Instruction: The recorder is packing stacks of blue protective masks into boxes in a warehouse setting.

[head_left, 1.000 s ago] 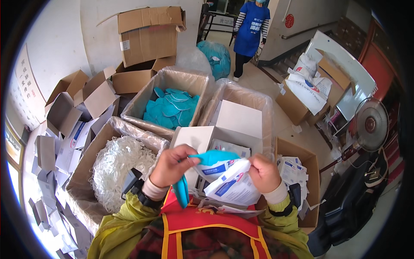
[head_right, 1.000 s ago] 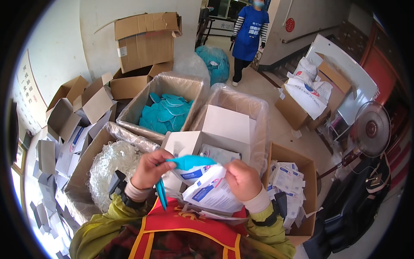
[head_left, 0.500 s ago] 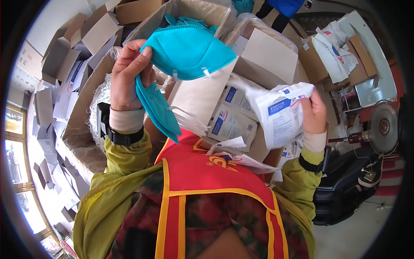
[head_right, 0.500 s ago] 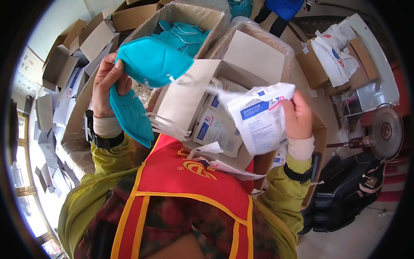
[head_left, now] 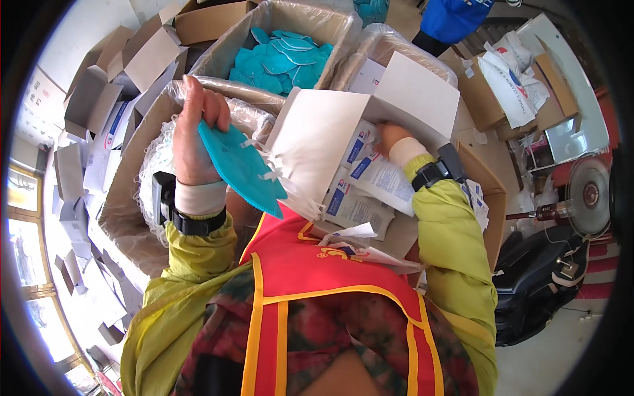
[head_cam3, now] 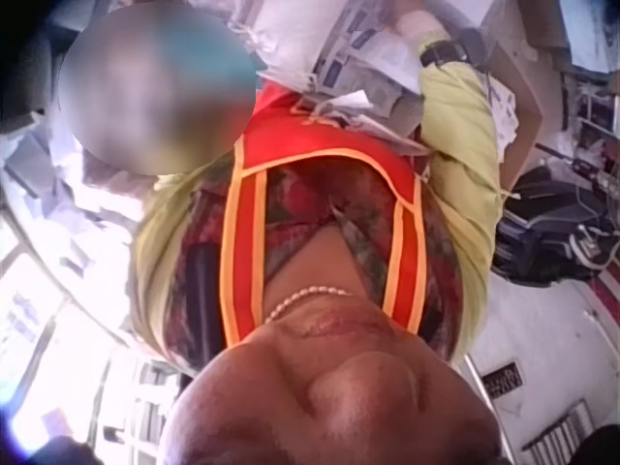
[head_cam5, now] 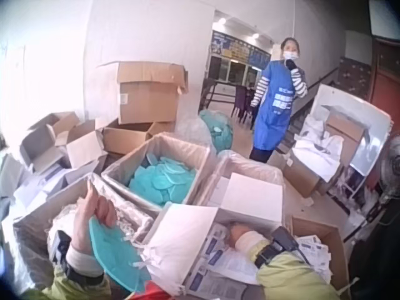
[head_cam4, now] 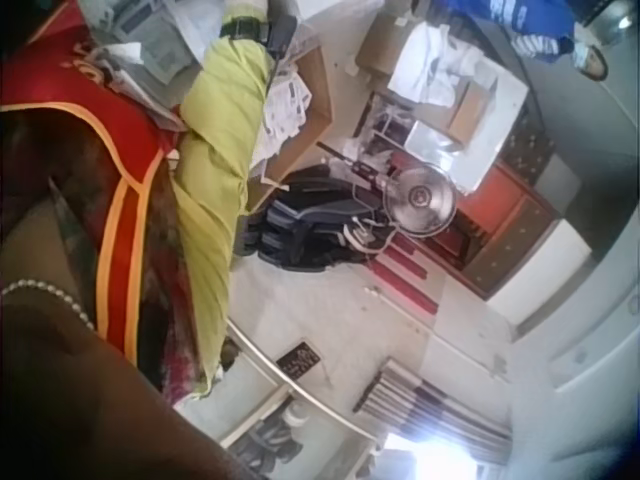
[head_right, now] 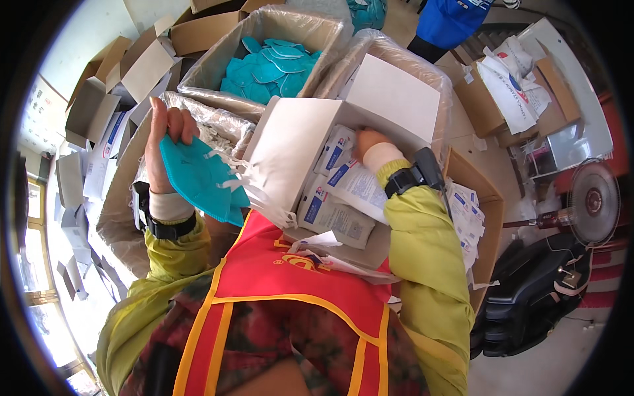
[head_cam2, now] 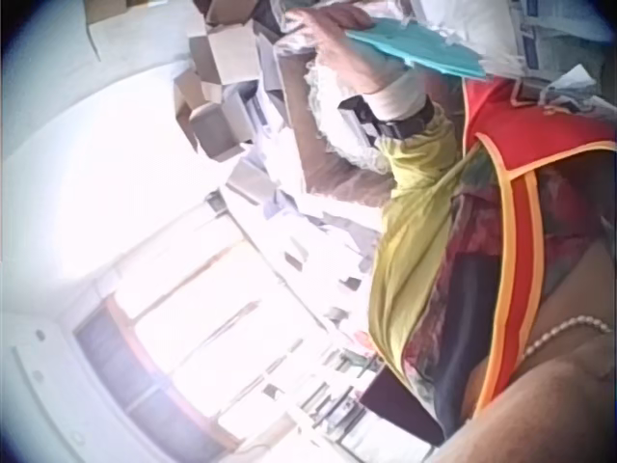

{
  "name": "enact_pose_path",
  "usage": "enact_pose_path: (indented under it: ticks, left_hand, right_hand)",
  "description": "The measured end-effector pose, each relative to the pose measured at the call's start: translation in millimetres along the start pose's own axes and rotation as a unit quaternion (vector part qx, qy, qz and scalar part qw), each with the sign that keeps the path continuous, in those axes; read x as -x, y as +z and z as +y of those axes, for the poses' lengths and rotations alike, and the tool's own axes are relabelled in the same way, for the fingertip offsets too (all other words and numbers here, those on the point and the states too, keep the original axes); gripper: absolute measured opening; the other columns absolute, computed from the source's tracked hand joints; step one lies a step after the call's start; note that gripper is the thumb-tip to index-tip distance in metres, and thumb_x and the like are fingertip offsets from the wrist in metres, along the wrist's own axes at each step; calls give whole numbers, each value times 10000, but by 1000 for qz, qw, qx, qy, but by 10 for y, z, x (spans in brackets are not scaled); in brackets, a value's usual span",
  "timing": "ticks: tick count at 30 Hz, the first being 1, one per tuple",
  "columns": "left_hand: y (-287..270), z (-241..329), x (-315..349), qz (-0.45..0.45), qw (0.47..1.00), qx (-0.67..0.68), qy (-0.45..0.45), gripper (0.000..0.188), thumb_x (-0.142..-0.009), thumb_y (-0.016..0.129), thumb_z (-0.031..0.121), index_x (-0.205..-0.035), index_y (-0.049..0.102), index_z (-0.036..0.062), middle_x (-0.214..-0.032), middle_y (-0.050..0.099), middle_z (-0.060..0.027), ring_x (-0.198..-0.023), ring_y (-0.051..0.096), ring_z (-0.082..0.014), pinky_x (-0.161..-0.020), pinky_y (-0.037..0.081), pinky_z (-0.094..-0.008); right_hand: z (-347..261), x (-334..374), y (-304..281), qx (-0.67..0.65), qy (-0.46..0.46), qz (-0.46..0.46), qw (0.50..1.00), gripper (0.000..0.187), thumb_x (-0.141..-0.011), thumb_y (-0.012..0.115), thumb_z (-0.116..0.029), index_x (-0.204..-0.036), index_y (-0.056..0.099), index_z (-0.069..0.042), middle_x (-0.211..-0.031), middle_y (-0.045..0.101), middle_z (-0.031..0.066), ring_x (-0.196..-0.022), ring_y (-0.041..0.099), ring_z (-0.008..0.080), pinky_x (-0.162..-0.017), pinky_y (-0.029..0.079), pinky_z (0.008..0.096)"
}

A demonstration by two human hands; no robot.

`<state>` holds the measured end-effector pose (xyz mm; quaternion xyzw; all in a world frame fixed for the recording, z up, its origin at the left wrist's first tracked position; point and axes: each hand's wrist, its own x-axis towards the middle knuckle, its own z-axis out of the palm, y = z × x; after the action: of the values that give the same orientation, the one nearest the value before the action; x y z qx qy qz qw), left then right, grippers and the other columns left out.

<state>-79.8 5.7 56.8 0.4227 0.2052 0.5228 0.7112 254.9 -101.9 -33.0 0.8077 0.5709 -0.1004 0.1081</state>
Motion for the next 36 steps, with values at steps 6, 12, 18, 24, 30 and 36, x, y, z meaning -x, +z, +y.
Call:
enact_pose_path:
  ticks: [6, 12, 18, 24, 30, 36]
  left_hand:
    - [140, -201, 42, -38, 992, 78, -94, 436, -975, 539, 361, -644, 419, 104, -573, 389, -20, -538, 401, -120, -527, 360, -267]
    - [368, -404, 81, -125, 979, -114, -114, 212, -864, 703, 137, -743, 534, 95, -693, 506, 52, -617, 434, -45, -559, 333, -200]
    - [592, -680, 41, -211, 914, -346, 26, 236, -811, 721, 146, -1003, 633, 40, -776, 596, -25, -706, 533, -113, -659, 426, -253]
    - [923, -685, 233, -412, 825, -377, 88, 124, -847, 647, 64, -956, 676, 12, -839, 673, -115, -805, 645, -170, -733, 503, -299]
    - [994, -712, 427, -371, 836, -377, 146, 55, -830, 662, 102, -846, 671, 50, -770, 649, -146, -696, 646, -328, -615, 503, -364]
    - [991, -623, 515, -354, 822, -423, 143, 71, -823, 638, 33, -873, 673, -3, -736, 666, -128, -672, 649, -189, -618, 501, -297]
  right_hand:
    - [-76, 26, 63, -22, 35, 9, 999, 412, -792, 703, -192, -1158, 587, -42, -1194, 577, 208, -1126, 563, 364, -946, 471, 415]
    - [88, 275, -71, -172, -11, 88, 981, 211, -792, 697, -145, -942, 590, -43, -1023, 609, 173, -933, 612, 367, -804, 491, 444]
    - [-167, 1043, -572, -291, -125, 206, 926, 145, -797, 667, -64, -901, 568, -44, -845, 608, 137, -774, 613, 313, -672, 481, 388]
    - [-353, 1646, -795, -254, -188, 282, 906, 158, -791, 626, -39, -942, 592, -73, -855, 581, 113, -771, 613, 324, -654, 492, 370]
    - [-385, 1724, -731, -244, -158, 322, 901, 120, -826, 631, -119, -935, 581, -106, -885, 573, 105, -781, 617, 340, -655, 499, 420]
    - [-404, 1691, -638, -225, -207, 296, 905, 105, -840, 622, -161, -851, 560, -77, -869, 563, 102, -727, 610, 338, -614, 488, 429]
